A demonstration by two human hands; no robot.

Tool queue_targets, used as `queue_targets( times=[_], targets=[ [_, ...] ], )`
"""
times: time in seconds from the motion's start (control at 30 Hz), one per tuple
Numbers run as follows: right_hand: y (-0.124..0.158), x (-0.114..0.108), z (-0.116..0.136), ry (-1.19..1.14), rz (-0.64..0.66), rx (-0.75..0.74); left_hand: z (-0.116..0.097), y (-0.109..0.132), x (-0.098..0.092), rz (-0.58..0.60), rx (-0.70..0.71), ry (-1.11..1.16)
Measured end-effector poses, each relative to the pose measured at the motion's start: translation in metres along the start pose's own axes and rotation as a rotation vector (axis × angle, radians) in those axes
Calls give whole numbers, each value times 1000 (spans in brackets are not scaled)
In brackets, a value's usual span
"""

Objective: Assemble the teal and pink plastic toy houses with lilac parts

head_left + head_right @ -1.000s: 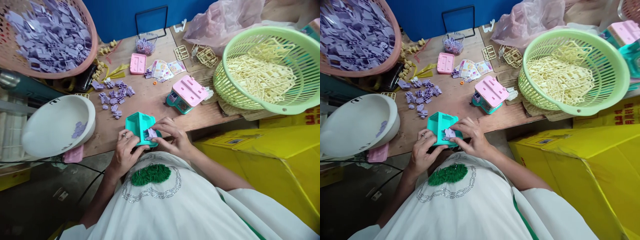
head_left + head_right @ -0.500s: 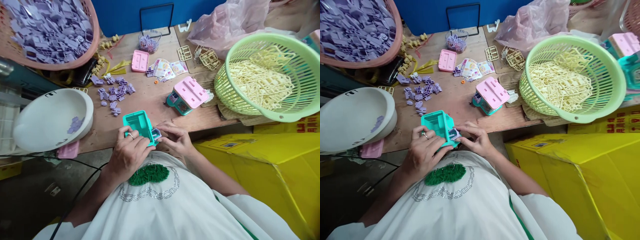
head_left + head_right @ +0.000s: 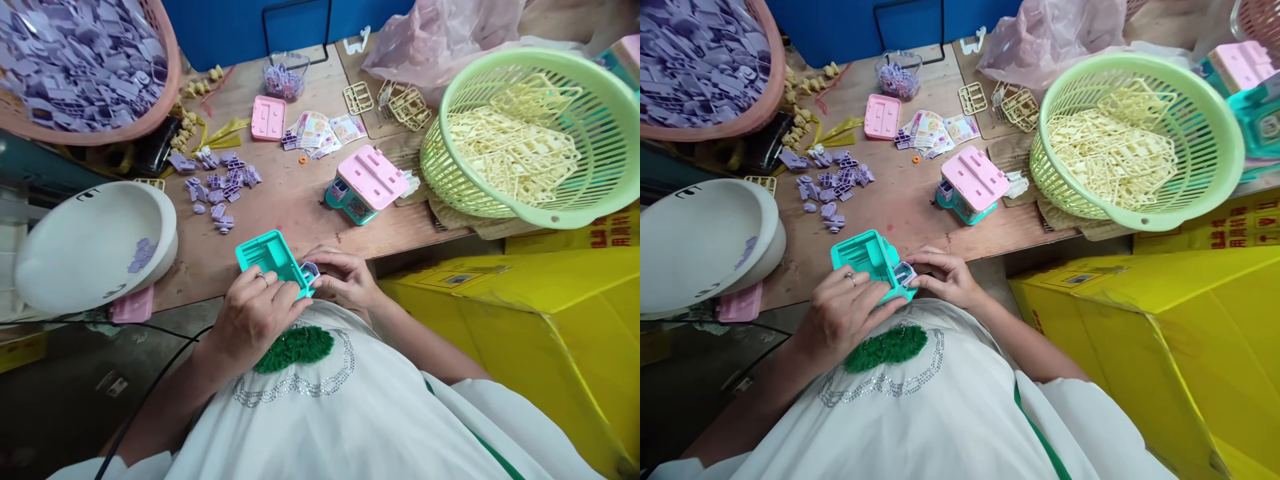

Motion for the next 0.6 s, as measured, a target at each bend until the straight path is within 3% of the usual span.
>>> queue_targets(
  times=[0.37,0.6],
  targets=[
    [4,2,-18,-63,44,65,-2,7,12,6,-3,-22],
    [2,4,-9,-114,94,-6,2,10,15,9,-29,-3]
  ],
)
Point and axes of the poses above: each hand's wrist, its own y-axis away from the middle knuckle, its own x-axis out of the palm, z = x × y, the point moved 10 cm from there along -y, towards the middle knuckle, and after that the axes turned 14 degrees about -z, right-handed, at the moved point
